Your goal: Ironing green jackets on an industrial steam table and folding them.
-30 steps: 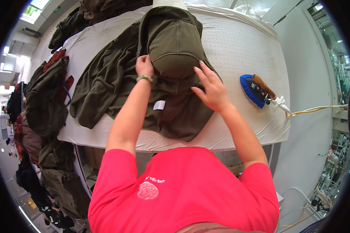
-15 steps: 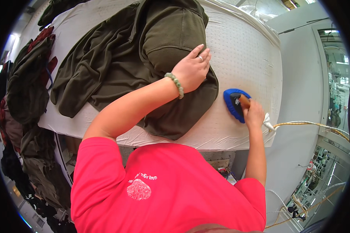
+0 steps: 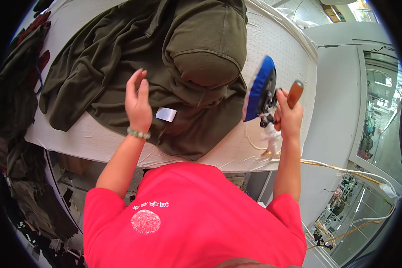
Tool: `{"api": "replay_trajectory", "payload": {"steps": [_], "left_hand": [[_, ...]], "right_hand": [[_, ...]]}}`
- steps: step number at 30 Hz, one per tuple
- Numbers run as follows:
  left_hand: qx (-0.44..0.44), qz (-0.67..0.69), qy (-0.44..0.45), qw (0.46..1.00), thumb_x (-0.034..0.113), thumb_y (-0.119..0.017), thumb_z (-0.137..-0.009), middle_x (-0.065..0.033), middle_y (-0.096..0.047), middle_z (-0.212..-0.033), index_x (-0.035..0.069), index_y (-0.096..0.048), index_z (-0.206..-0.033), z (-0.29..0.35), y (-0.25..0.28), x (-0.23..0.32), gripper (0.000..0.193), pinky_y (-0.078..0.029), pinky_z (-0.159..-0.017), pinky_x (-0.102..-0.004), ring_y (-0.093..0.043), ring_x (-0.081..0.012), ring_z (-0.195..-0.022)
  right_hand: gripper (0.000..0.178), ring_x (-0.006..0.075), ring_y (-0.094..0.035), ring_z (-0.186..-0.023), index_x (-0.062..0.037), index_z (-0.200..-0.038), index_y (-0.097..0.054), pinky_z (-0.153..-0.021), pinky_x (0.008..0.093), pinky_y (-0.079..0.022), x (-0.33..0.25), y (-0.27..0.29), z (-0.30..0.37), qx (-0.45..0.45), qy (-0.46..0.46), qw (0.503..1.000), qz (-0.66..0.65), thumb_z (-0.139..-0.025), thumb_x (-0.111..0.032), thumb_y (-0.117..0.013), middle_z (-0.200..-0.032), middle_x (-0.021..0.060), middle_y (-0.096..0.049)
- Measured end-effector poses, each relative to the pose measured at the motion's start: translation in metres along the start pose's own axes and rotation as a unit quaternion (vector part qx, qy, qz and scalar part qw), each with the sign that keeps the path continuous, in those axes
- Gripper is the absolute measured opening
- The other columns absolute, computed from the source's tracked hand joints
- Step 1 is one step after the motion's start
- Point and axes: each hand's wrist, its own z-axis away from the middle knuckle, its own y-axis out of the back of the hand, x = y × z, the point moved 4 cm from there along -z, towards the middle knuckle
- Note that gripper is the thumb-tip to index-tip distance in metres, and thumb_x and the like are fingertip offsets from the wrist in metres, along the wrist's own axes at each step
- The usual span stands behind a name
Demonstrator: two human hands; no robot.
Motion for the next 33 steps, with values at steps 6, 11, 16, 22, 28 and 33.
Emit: {"api": "replay_trajectory", "payload": {"steps": [6,11,16,22,28,33], "left_hand": [[0.017,-0.022,0.085,0.996,0.012,-0.053,-0.103,-0.0091,-0.06,-0.128,-0.001,-0.056,-0.129,0.047,0.067,0.01,0.029,-0.04,-0.106,-0.0295,-0.054,-0.0159,-0.121],[-0.014,-0.044,0.085,0.995,0.01,-0.054,-0.102,-0.009,-0.06,-0.127,-0.001,-0.057,-0.127,0.072,0.062,0.019,0.027,-0.04,-0.107,-0.0306,-0.055,-0.0169,-0.121],[-0.049,-0.056,0.086,0.994,0.007,-0.056,-0.1,-0.0099,-0.058,-0.129,0.0,-0.057,-0.127,0.088,0.056,0.027,0.028,-0.04,-0.107,-0.0319,-0.055,-0.0183,-0.121],[-0.018,-0.064,0.124,0.99,0.008,-0.059,-0.098,-0.0112,-0.055,-0.133,0.001,-0.053,-0.133,0.082,0.064,0.029,0.036,-0.039,-0.109,-0.0358,-0.053,-0.0205,-0.124],[-0.085,-0.077,0.004,0.993,0.012,-0.061,-0.098,-0.0133,-0.05,-0.14,0.001,-0.043,-0.142,0.035,0.008,0.054,0.049,-0.034,-0.113,-0.0416,-0.046,-0.0225,-0.132],[-0.101,-0.05,-0.083,0.99,0.018,-0.06,-0.099,-0.0153,-0.045,-0.146,0.001,-0.037,-0.148,-0.042,-0.063,0.072,0.057,-0.028,-0.116,-0.0423,-0.04,-0.0256,-0.138]], "right_hand": [[0.023,0.0236,-0.069,-0.069,-0.0049,-0.097,-0.072,-0.062,0.039,-0.052,-0.167,-0.132,0.021,-0.175,0.355,0.785,0.476,-0.088,-0.026,-0.072,-0.073,0.0125,-0.068],[0.027,0.0394,-0.069,-0.083,-0.0033,-0.092,-0.07,-0.072,0.045,-0.054,-0.204,-0.226,0.056,-0.322,0.437,0.591,0.596,-0.085,-0.029,-0.072,-0.086,0.0185,-0.071],[0.021,0.0312,-0.072,-0.087,-0.0068,-0.095,-0.076,-0.075,0.0413,-0.057,-0.206,-0.216,0.043,-0.321,0.399,0.635,0.579,-0.085,-0.023,-0.067,-0.09,0.0154,-0.074],[0.036,0.0119,-0.06,-0.074,0.0016,-0.105,-0.07,-0.069,0.0309,-0.05,-0.138,-0.091,-0.007,-0.182,0.246,0.902,0.304,-0.089,-0.03,-0.075,-0.082,0.0043,-0.069],[0.032,0.0077,-0.058,-0.072,0.0005,-0.1,-0.071,-0.066,0.0266,-0.047,0.015,0.016,-0.042,-0.057,0.051,0.973,0.217,-0.088,-0.029,-0.074,-0.08,0.0015,-0.066],[0.038,0.0146,-0.064,-0.074,0.0021,-0.1,-0.07,-0.069,0.0306,-0.05,0.079,0.053,-0.069,-0.027,0.007,0.96,0.278,-0.086,-0.033,-0.076,-0.081,0.0042,-0.068]]}}
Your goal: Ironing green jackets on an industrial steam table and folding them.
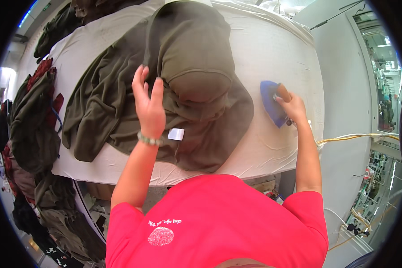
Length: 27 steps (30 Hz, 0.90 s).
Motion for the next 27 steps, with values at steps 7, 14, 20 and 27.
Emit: {"api": "replay_trajectory", "payload": {"steps": [7,14,20,27], "left_hand": [[-0.005,-0.183,-0.042,0.982,0.051,-0.051,-0.101,-0.0235,-0.032,-0.155,-0.002,-0.026,-0.153,-0.087,-0.065,-0.009,0.079,-0.023,-0.119,-0.0442,-0.029,-0.0366,-0.145],[-0.02,-0.262,0.0,0.965,0.06,-0.043,-0.101,-0.0243,-0.026,-0.158,-0.002,-0.023,-0.155,-0.089,-0.071,-0.027,0.085,-0.022,-0.12,-0.046,-0.023,-0.0382,-0.149],[-0.021,-0.153,-0.043,0.987,0.049,-0.046,-0.103,-0.0241,-0.033,-0.155,-0.003,-0.028,-0.153,-0.083,-0.069,-0.031,0.074,-0.022,-0.119,-0.0442,-0.029,-0.0376,-0.146],[0.042,-0.146,-0.076,0.985,0.037,-0.058,-0.099,-0.024,-0.039,-0.151,-0.002,-0.032,-0.151,-0.089,-0.043,-0.043,0.07,-0.026,-0.118,-0.0439,-0.035,-0.0382,-0.142]], "right_hand": [[0.083,0.0353,-0.048,-0.133,0.002,-0.148,-0.039,-0.111,0.0398,-0.037,-0.103,-0.022,-0.014,0.166,0.198,0.965,0.04,-0.09,-0.05,-0.069,-0.143,0.0241,-0.05],[0.073,0.0303,-0.038,-0.142,0.0063,-0.146,-0.04,-0.117,0.0383,-0.028,-0.2,-0.125,-0.028,0.109,0.203,0.915,-0.33,-0.102,-0.051,-0.049,-0.15,0.0226,-0.043],[0.061,0.0272,-0.037,-0.143,0.0049,-0.146,-0.041,-0.118,0.0363,-0.025,-0.189,-0.136,-0.024,0.055,0.241,0.864,-0.438,-0.106,-0.041,-0.042,-0.149,0.019,-0.045],[0.058,0.0266,-0.038,-0.142,0.0047,-0.144,-0.044,-0.117,0.0358,-0.026,-0.191,-0.134,-0.019,0.067,0.17,0.874,-0.45,-0.106,-0.04,-0.044,-0.148,0.0177,-0.047]]}}
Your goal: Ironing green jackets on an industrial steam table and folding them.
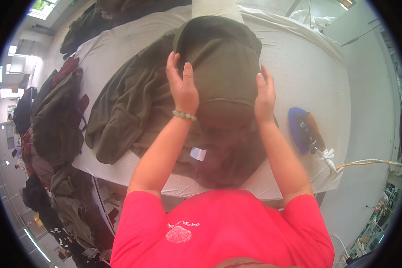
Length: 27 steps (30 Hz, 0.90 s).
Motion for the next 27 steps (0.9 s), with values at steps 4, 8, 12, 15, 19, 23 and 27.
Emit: {"api": "replay_trajectory", "payload": {"steps": [4,8,12,15,19,23,27], "left_hand": [[0.018,-0.331,-0.099,0.938,0.029,-0.066,-0.092,-0.021,-0.044,-0.147,0.0,-0.036,-0.149,-0.011,0.038,-0.049,0.071,-0.031,-0.115,-0.0452,-0.038,-0.0389,-0.139],[-0.117,-0.5,-0.015,0.858,0.023,-0.067,-0.089,-0.0172,-0.057,-0.133,0.003,-0.049,-0.138,-0.024,0.062,-0.103,0.056,-0.04,-0.107,-0.0459,-0.051,-0.0373,-0.128],[-0.193,-0.479,0.054,0.854,0.021,-0.066,-0.09,-0.017,-0.066,-0.116,0.005,-0.059,-0.123,-0.046,0.077,-0.11,0.038,-0.047,-0.096,-0.0463,-0.061,-0.037,-0.112],[-0.116,-0.395,0.036,0.91,0.019,-0.065,-0.091,-0.0177,-0.069,-0.105,0.005,-0.061,-0.115,-0.056,0.113,-0.069,0.028,-0.05,-0.088,-0.0454,-0.065,-0.037,-0.101],[0.049,-0.216,-0.113,0.969,0.011,-0.064,-0.093,-0.012,-0.067,-0.093,0.003,-0.061,-0.107,-0.04,0.209,0.051,0.016,-0.05,-0.082,-0.0366,-0.064,-0.026,-0.085],[0.042,-0.139,-0.126,0.981,-0.001,-0.061,-0.096,-0.0045,-0.063,-0.095,-0.001,-0.061,-0.106,0.028,0.292,0.179,0.01,-0.047,-0.084,-0.0255,-0.059,-0.0123,-0.087],[-0.008,-0.199,-0.164,0.966,0.0,-0.061,-0.094,-0.0102,-0.062,-0.09,-0.002,-0.059,-0.101,0.098,0.276,0.255,0.007,-0.047,-0.078,-0.0259,-0.059,-0.014,-0.083]], "right_hand": [[0.057,0.0269,-0.045,-0.136,0.0053,-0.138,-0.05,-0.113,0.0355,-0.031,0.01,0.011,0.026,0.017,-0.039,0.998,0.042,-0.105,-0.042,-0.046,-0.14,0.0175,-0.054],[0.056,0.0287,-0.058,-0.119,0.0047,-0.127,-0.058,-0.102,0.0371,-0.041,0.016,0.017,0.037,0.025,-0.04,0.994,0.102,-0.104,-0.045,-0.047,-0.121,0.0208,-0.064],[0.05,0.032,-0.065,-0.096,0.0021,-0.115,-0.063,-0.085,0.0396,-0.048,0.007,0.024,0.032,0.034,-0.008,0.974,0.222,-0.103,-0.045,-0.051,-0.099,0.024,-0.067],[0.043,0.0343,-0.066,-0.083,0.0004,-0.109,-0.065,-0.076,0.0403,-0.05,-0.015,0.045,0.047,0.016,0.028,0.965,0.26,-0.101,-0.041,-0.055,-0.09,0.0247,-0.067],[0.027,0.0339,-0.062,-0.073,-0.0013,-0.102,-0.068,-0.07,0.0374,-0.051,-0.058,0.103,0.096,-0.048,0.075,0.958,0.271,-0.095,-0.028,-0.068,-0.086,0.023,-0.066],[0.024,0.0195,-0.065,-0.093,-0.0029,-0.114,-0.068,-0.087,0.0326,-0.05,-0.097,0.209,0.076,0.13,0.022,0.933,0.335,-0.098,-0.021,-0.064,-0.102,0.0117,-0.071],[0.045,0.0232,-0.052,-0.129,-0.0055,-0.14,-0.054,-0.11,0.0377,-0.038,-0.135,0.214,0.07,0.131,0.225,0.893,0.367,-0.098,-0.023,-0.061,-0.138,0.0129,-0.058]]}}
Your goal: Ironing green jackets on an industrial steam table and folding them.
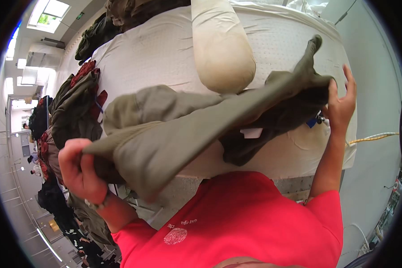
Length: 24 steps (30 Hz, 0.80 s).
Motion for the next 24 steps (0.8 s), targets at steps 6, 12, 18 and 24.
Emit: {"api": "replay_trajectory", "payload": {"steps": [6,12,18,24], "left_hand": [[-0.102,0.149,-0.038,0.983,0.017,-0.071,-0.09,-0.0107,-0.058,-0.075,-0.002,-0.061,-0.089,0.019,-0.008,0.045,0.022,-0.042,-0.064,-0.0262,-0.054,-0.0147,-0.07],[-0.201,0.185,-0.002,0.962,0.023,-0.072,-0.089,-0.0086,-0.057,-0.072,-0.003,-0.062,-0.086,0.011,-0.015,0.046,0.028,-0.04,-0.062,-0.0274,-0.051,-0.0152,-0.067],[-0.096,0.003,0.028,0.995,0.017,-0.063,-0.098,-0.0089,-0.069,-0.102,-0.002,-0.066,-0.108,-0.085,-0.152,-0.02,0.022,-0.048,-0.083,-0.027,-0.062,-0.014,-0.091],[-0.057,-0.045,-0.053,0.996,0.037,-0.068,-0.093,-0.0186,-0.063,-0.122,-0.003,-0.056,-0.126,-0.008,-0.263,-0.085,0.053,-0.046,-0.098,-0.0406,-0.059,-0.0358,-0.114]], "right_hand": [[0.073,0.0302,-0.055,-0.126,-0.0084,-0.133,-0.057,-0.109,0.0442,-0.04,-0.12,-0.08,0.105,-0.397,0.165,0.877,-0.216,-0.071,-0.032,-0.086,-0.124,0.013,-0.063],[0.027,0.025,-0.068,-0.088,-0.0048,-0.098,-0.069,-0.084,0.0303,-0.053,-0.073,-0.02,0.072,-0.426,0.009,0.882,-0.202,-0.072,-0.002,-0.077,-0.09,0.0107,-0.068],[0.047,0.0319,-0.062,-0.115,-0.0053,-0.13,-0.061,-0.099,0.0381,-0.047,-0.066,-0.044,-0.07,0.028,0.126,0.984,0.127,-0.089,-0.026,-0.072,-0.122,0.0174,-0.066],[0.075,0.0351,-0.05,-0.133,0.0034,-0.143,-0.046,-0.11,0.0393,-0.039,-0.069,-0.14,-0.001,-0.156,0.013,0.986,-0.058,-0.09,-0.042,-0.072,-0.144,0.0227,-0.051]]}}
